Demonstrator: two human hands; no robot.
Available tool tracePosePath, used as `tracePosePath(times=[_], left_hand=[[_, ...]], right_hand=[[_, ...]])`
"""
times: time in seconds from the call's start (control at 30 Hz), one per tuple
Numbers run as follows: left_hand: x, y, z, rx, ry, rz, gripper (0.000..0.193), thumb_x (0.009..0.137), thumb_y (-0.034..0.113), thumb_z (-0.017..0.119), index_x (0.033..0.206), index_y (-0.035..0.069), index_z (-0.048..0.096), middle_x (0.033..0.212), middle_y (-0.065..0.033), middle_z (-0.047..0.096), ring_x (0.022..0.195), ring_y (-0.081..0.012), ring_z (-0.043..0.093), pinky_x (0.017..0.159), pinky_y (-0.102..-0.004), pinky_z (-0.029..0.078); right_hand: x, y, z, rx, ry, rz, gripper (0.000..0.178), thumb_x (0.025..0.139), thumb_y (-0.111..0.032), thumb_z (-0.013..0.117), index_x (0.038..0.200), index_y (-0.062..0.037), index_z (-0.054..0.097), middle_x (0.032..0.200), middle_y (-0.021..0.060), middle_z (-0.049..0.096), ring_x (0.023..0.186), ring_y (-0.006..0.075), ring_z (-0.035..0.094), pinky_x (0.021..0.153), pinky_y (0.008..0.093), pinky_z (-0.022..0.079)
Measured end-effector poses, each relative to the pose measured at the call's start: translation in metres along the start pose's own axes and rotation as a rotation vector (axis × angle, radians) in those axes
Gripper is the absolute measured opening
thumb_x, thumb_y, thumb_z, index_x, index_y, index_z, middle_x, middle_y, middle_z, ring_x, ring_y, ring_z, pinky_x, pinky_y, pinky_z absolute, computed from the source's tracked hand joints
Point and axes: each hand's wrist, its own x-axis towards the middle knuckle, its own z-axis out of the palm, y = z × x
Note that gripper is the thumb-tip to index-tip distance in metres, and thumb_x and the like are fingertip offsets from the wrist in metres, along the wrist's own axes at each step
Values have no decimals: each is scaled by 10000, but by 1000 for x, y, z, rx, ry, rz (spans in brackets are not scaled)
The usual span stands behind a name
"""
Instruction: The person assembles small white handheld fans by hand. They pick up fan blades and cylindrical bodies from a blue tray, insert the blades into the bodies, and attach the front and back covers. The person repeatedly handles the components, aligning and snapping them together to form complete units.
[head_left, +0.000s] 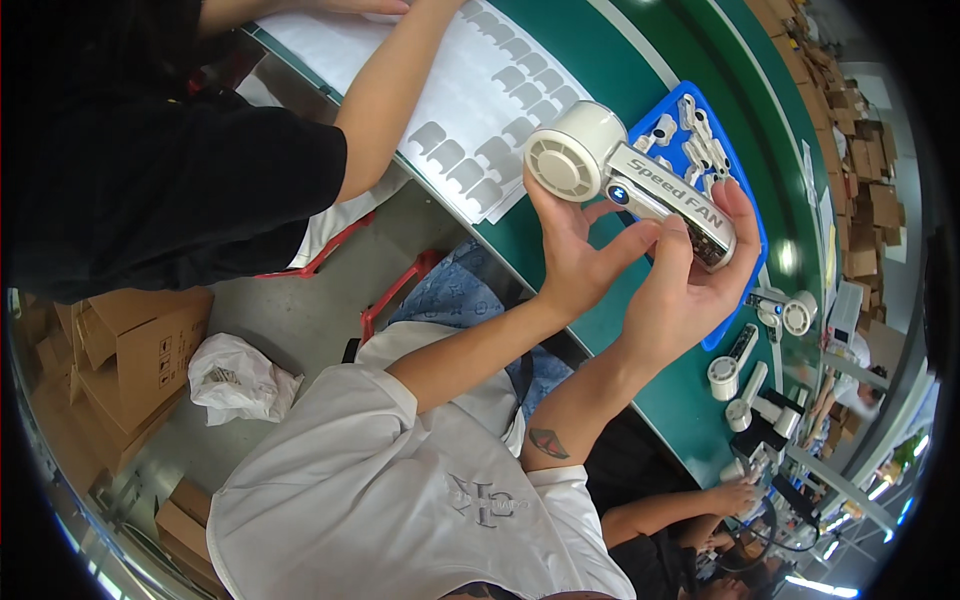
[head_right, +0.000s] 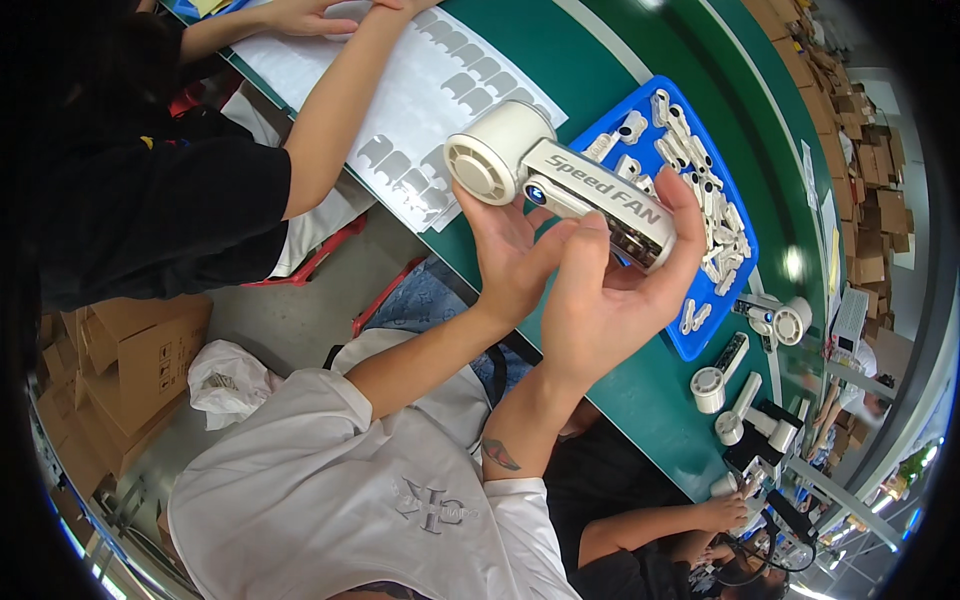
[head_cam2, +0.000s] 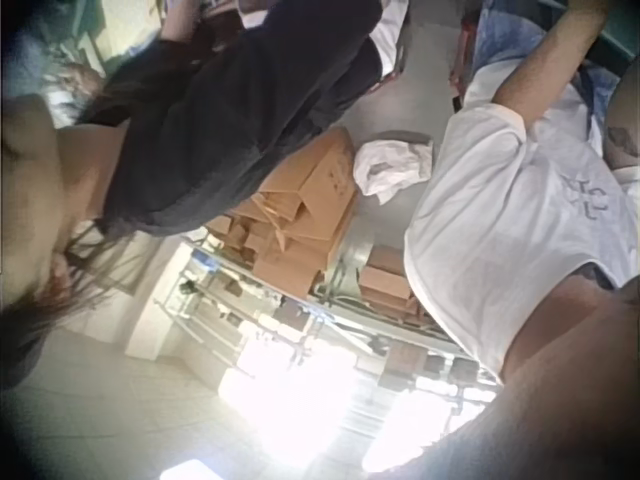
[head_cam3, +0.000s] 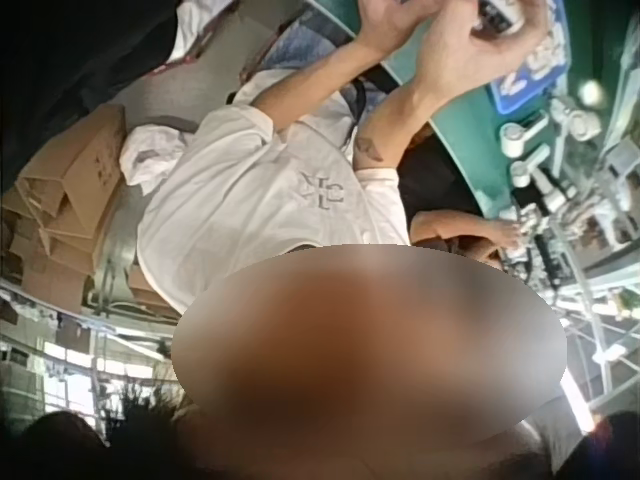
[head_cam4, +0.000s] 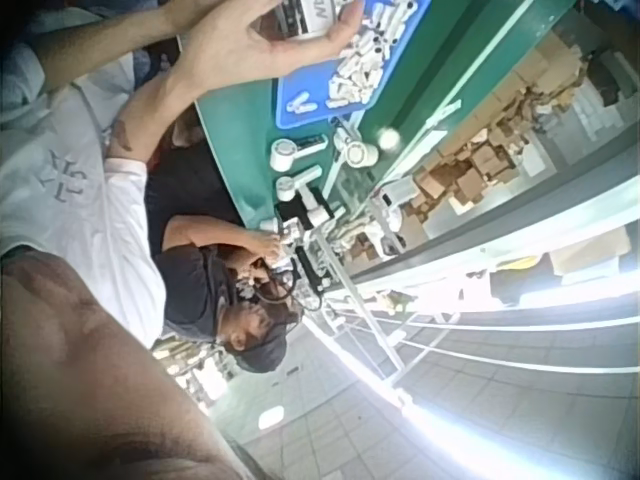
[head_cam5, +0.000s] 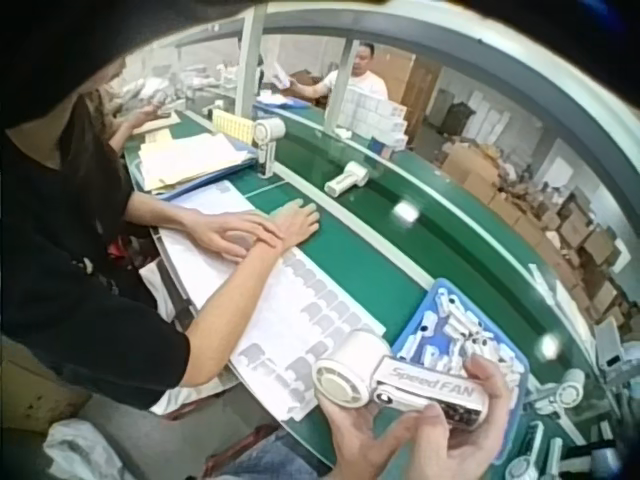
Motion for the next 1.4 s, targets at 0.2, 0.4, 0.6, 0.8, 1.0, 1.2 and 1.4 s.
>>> tracePosePath(times=[0.2, 0.4, 0.6, 0.8, 1.0, 1.2, 1.4], left_hand=[[-4, 1, 3, -2, -2, 7, 1047, 712, 108, 838, 1451, 71, 97, 1399, -177, 349, 1274, -275, 461, 938, -404, 511], [14, 19, -2, 70, -254, -106, 1087, 700, 15, 785, 1502, 49, 50, 1364, -189, 410, 1201, -261, 535, 838, -346, 569], [5, 19, 15, 84, -324, -247, 927, 754, -111, 691, 1488, 27, 141, 1349, -190, 434, 1165, -265, 566, 884, -361, 562], [17, 11, 24, 331, -505, -216, 643, 831, -52, 662, 1395, -13, 356, 1254, -166, 546, 1081, -244, 625, 868, -334, 549], [142, -13, 41, 954, -715, 143, 822, 723, 40, 780, 1435, 20, 368, 1315, -178, 542, 1129, -231, 587, 892, -343, 513], [274, -57, 6, 1675, -906, 468, 887, 645, 139, 737, 1465, 214, 408, 1294, -177, 579, 1150, -375, 590, 956, -440, 485], [290, -53, 4, 1892, -934, 396, 903, 653, 167, 763, 1473, 218, 390, 1343, -175, 542, 1201, -373, 556, 977, -447, 487]], right_hand=[[-1, 5, -11, 4, -18, -3, 490, 845, 52, 579, 1327, 10, 498, 1290, 181, 540, 1058, 208, 601, 791, 281, 548], [-16, 16, -46, 380, -29, 233, 449, 867, 91, 561, 1302, 34, 464, 1278, 176, 518, 1102, 243, 604, 893, 375, 560], [-51, 44, -55, 817, 137, 414, 398, 941, -19, 569, 1309, -39, 417, 1275, 169, 563, 1069, 266, 648, 883, 401, 582], [-66, 55, -69, 723, -38, 314, 534, 890, 89, 569, 1389, -5, 404, 1448, 137, 375, 1143, 213, 578, 972, 340, 502], [-70, 78, -190, -138, 310, 2, 316, 850, 48, 622, 1156, -32, 614, 1205, 110, 577, 1065, 207, 597, 873, 313, 510], [-52, 70, -294, -761, 412, -66, 399, 787, -36, 696, 1179, -67, 626, 1213, 141, 592, 1120, 302, 574, 964, 379, 458], [-30, 93, -322, -969, -3, 97, 621, 743, -89, 752, 1330, -114, 552, 1376, 141, 493, 1274, 346, 467, 1060, 411, 409]])
